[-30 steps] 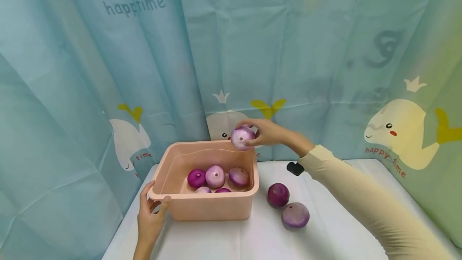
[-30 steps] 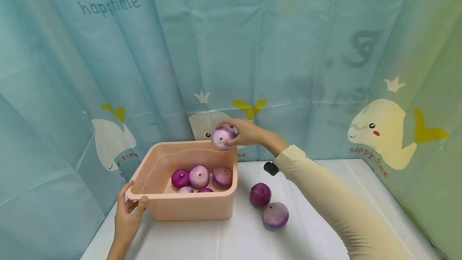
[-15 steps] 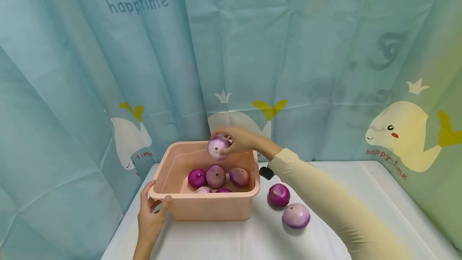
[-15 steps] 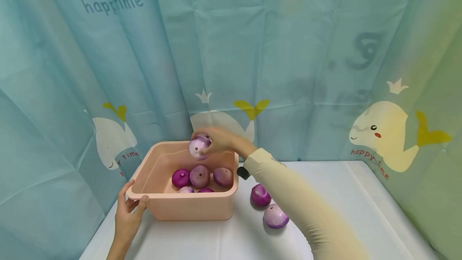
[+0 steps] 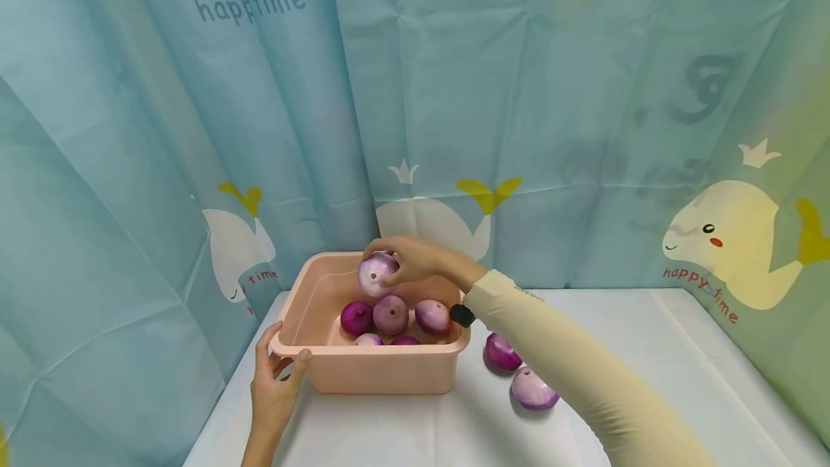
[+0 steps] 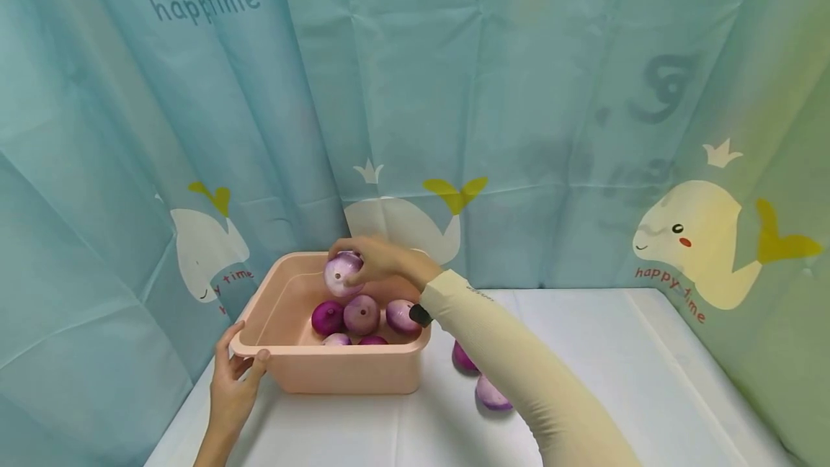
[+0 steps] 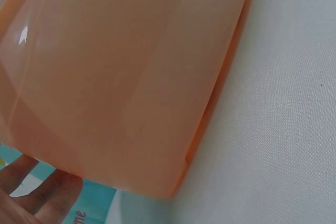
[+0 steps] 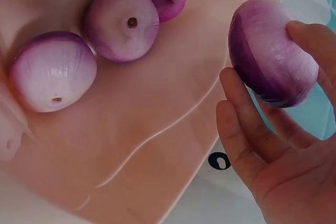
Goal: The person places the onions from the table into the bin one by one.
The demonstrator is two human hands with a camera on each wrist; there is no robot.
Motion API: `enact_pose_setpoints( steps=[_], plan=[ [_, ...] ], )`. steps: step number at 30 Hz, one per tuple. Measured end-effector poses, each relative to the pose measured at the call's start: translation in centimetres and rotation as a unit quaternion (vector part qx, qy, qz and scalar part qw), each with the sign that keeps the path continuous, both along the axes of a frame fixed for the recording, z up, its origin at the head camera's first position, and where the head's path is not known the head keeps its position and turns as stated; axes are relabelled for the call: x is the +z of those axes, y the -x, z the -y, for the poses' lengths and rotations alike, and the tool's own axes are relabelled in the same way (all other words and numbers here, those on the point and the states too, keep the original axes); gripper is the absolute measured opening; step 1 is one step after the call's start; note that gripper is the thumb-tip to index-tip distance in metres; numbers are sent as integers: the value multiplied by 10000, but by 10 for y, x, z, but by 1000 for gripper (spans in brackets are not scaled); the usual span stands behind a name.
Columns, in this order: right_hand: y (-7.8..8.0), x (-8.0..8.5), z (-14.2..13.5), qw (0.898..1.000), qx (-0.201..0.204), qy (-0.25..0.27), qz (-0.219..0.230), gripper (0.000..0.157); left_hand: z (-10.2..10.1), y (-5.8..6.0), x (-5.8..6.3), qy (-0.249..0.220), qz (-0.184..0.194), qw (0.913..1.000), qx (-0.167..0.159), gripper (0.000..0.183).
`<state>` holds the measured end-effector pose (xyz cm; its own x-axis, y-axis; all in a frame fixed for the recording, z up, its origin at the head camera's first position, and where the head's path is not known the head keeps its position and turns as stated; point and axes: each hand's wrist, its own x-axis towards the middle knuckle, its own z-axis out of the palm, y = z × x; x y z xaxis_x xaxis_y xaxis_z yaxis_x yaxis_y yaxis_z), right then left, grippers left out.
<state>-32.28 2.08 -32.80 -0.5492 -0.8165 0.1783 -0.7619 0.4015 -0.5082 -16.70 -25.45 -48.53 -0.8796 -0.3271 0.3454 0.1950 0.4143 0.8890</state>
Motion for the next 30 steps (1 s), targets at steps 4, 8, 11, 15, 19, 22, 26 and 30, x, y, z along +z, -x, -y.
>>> enact_pose_setpoints(
  steps=[4, 8, 11, 15, 19, 22, 26, 30],
  plan=[
    [1, -3, 0, 10000, -6, 15, -8, 39, -1, 0, 0, 56, -37, 10000, 9, 69],
    [2, -5, 0, 9998, -126, -25, 134, 46, -2, 0, 1, 42, -19, 10000, 35, 68],
    [2, -6, -1, 9992, -206, -10, 346, 62, -2, -1, 2, 33, 7, 10000, 49, 68],
    [3, -6, -1, 9989, -114, 66, 444, 77, -2, -1, 2, 17, 8, 10000, 51, 68],
    [2, -5, -3, 9991, -16, 126, 413, 77, -2, 0, 1, -22, -8, 10000, 47, 68],
    [1, -3, -6, 9990, 3, 188, 403, 76, -2, 0, 0, -21, -10, 10000, 47, 68],
    [-1, -2, -15, 9985, 78, 367, 397, 74, -3, 0, 1, 2, -3, 10000, 41, 68],
    [-4, 0, -31, 9978, 126, 562, 333, 72, -2, 0, 1, 65, -16, 10000, 52, 68]
  ],
)
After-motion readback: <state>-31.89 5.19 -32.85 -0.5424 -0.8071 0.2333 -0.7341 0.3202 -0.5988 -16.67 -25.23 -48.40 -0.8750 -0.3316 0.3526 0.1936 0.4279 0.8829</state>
